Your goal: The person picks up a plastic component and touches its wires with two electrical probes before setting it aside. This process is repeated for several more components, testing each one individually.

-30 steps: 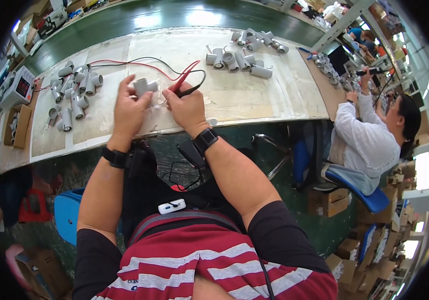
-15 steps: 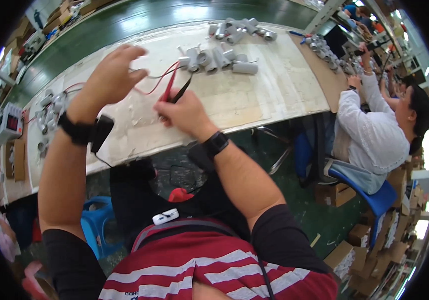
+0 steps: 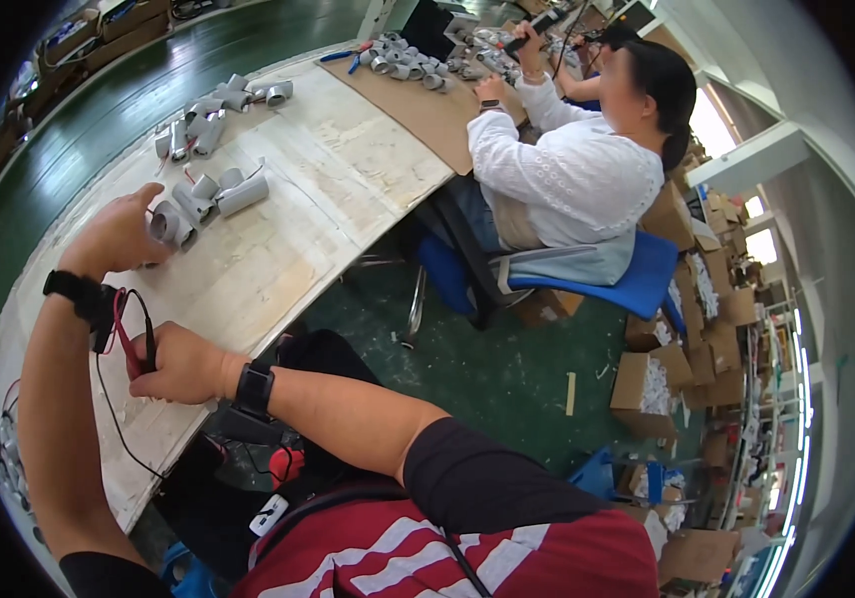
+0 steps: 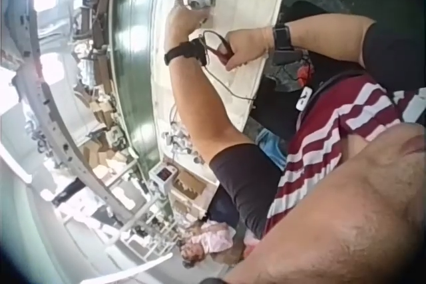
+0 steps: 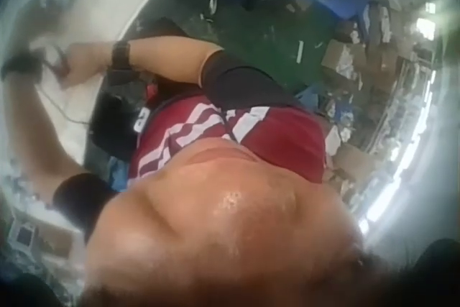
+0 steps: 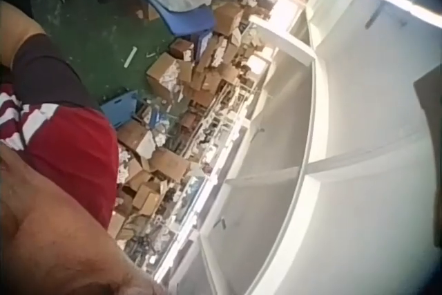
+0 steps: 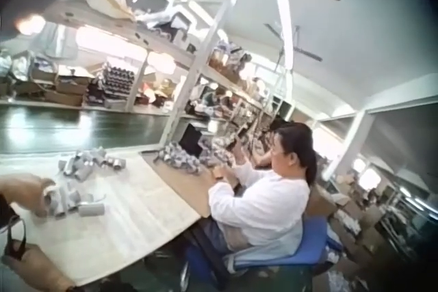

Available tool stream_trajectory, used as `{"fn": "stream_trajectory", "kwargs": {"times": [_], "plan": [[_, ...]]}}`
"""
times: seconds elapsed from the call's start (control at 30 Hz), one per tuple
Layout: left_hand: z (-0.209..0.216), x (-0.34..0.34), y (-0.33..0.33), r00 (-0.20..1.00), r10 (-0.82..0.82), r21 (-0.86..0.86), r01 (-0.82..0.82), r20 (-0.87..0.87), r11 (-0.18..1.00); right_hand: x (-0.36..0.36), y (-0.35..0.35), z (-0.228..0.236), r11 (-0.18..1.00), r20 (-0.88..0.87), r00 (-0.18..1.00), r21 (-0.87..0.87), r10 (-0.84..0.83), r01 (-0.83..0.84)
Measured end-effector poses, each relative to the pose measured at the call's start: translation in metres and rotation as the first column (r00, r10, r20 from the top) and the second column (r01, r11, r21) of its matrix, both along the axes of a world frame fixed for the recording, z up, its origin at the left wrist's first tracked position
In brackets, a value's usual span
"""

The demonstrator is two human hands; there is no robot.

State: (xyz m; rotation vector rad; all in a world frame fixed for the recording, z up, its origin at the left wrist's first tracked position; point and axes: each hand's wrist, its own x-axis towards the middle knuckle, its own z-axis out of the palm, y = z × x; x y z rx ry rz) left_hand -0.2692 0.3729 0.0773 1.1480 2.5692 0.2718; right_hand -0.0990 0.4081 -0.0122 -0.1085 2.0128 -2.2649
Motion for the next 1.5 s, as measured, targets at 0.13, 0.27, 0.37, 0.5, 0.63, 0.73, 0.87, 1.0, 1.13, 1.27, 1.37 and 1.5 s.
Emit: {"fn": "stream_trajectory", "kwargs": {"times": [0.13, 0.27, 0.37, 0.5, 0.63, 0.73, 0.87, 1.0, 1.13, 1.27, 1.37, 1.5], "plan": [[-0.001, -0.003, -0.046, 0.995, 0.032, 0.067, -0.025, -0.098, 0.997, -0.003, -0.009, -0.008, 0.997, -0.097, 0.995, 0.066, -0.026, 0.032], [-0.012, -0.043, -0.125, 0.990, 0.076, 0.504, -0.007, -0.117, 0.863, -0.010, -0.011, -0.028, 0.971, -0.303, 0.947, 0.174, -0.105, 0.163], [-0.007, -0.028, -0.193, 0.846, 0.097, 0.710, -0.496, 0.524, 0.500, -0.004, 0.001, -0.011, 0.999, 0.009, 1.000, 0.042, 0.021, -0.022], [-0.041, 0.026, -0.262, 0.561, -0.400, 0.607, -0.795, 0.725, -0.015, -0.008, -0.017, -0.008, 0.997, -0.014, 0.997, 0.017, 0.080, -0.080], [-0.078, 0.096, -0.247, 0.321, -0.726, 0.383, -0.920, 0.609, -0.086, -0.007, -0.001, -0.015, 0.990, 0.055, 0.998, -0.135, 0.041, -0.033], [-0.098, 0.128, -0.251, 0.287, -0.779, 0.395, -0.917, 0.558, -0.056, -0.011, -0.013, -0.007, 0.983, 0.057, 0.995, -0.168, 0.083, -0.073], [-0.110, 0.139, -0.245, 0.361, -0.618, 0.372, -0.921, 0.698, -0.118, -0.010, -0.006, -0.009, 0.973, 0.055, 0.996, -0.222, 0.073, -0.059], [-0.113, 0.146, -0.242, 0.427, -0.362, 0.423, -0.901, 0.828, -0.096, -0.010, -0.007, -0.011, 0.965, 0.049, 0.998, -0.259, 0.049, -0.035], [-0.120, 0.153, -0.248, 0.492, 0.001, 0.491, -0.871, 0.871, -0.014, -0.012, -0.009, -0.008, 0.966, 0.047, 0.998, -0.257, 0.037, -0.023], [-0.106, 0.160, -0.226, 0.799, 0.580, 0.675, -0.517, 0.160, 0.526, -0.012, -0.009, -0.007, 0.970, 0.051, 0.998, -0.244, 0.035, -0.021], [-0.082, 0.151, -0.231, 0.825, 0.539, 0.518, -0.541, 0.171, 0.663, -0.013, -0.008, -0.007, 0.971, 0.050, 0.998, -0.238, 0.037, -0.025], [-0.060, 0.131, -0.223, 0.823, 0.422, 0.354, -0.551, 0.381, 0.756, -0.011, -0.007, -0.010, 0.972, 0.047, 0.998, -0.234, 0.039, -0.027]]}}
